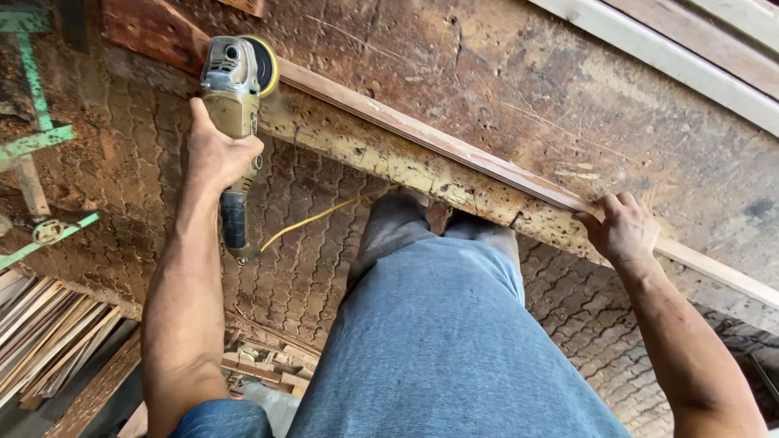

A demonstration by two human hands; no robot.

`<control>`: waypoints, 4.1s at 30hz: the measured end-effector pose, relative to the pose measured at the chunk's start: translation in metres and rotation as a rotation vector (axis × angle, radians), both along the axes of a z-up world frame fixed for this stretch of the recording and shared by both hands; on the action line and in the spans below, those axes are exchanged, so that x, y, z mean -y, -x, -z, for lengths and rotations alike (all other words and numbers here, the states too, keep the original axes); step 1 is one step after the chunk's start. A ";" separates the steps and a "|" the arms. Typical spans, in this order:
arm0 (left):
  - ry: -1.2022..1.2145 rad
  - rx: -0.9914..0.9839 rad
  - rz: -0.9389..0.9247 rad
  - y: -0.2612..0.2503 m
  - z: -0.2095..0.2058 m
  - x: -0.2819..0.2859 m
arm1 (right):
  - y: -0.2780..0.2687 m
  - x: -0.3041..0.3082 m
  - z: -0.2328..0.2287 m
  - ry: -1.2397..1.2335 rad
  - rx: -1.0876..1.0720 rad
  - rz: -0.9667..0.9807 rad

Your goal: Sanding a wooden plank and applying adhesive in a woodworking workshop.

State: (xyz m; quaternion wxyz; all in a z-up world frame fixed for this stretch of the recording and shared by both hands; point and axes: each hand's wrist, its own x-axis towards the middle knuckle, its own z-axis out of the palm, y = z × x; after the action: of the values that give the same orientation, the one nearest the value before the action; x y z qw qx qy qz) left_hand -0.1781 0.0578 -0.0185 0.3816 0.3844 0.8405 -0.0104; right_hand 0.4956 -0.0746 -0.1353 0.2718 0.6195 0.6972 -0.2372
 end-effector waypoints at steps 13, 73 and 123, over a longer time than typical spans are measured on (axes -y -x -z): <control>0.144 0.108 0.117 -0.164 -0.015 0.054 | -0.007 0.004 0.001 -0.012 -0.053 0.020; 0.190 0.037 0.332 -0.146 -0.025 0.046 | -0.008 0.006 0.009 -0.076 -0.102 0.017; -0.082 0.314 0.159 -0.427 -0.041 0.174 | -0.036 0.025 -0.036 -0.425 -0.596 0.034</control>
State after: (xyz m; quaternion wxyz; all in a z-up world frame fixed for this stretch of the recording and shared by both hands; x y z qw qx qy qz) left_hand 0.2492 -0.1163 0.0229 0.4903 0.4618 0.7372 0.0540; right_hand 0.5320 -0.0999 -0.0996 -0.0822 0.5773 0.7690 -0.2617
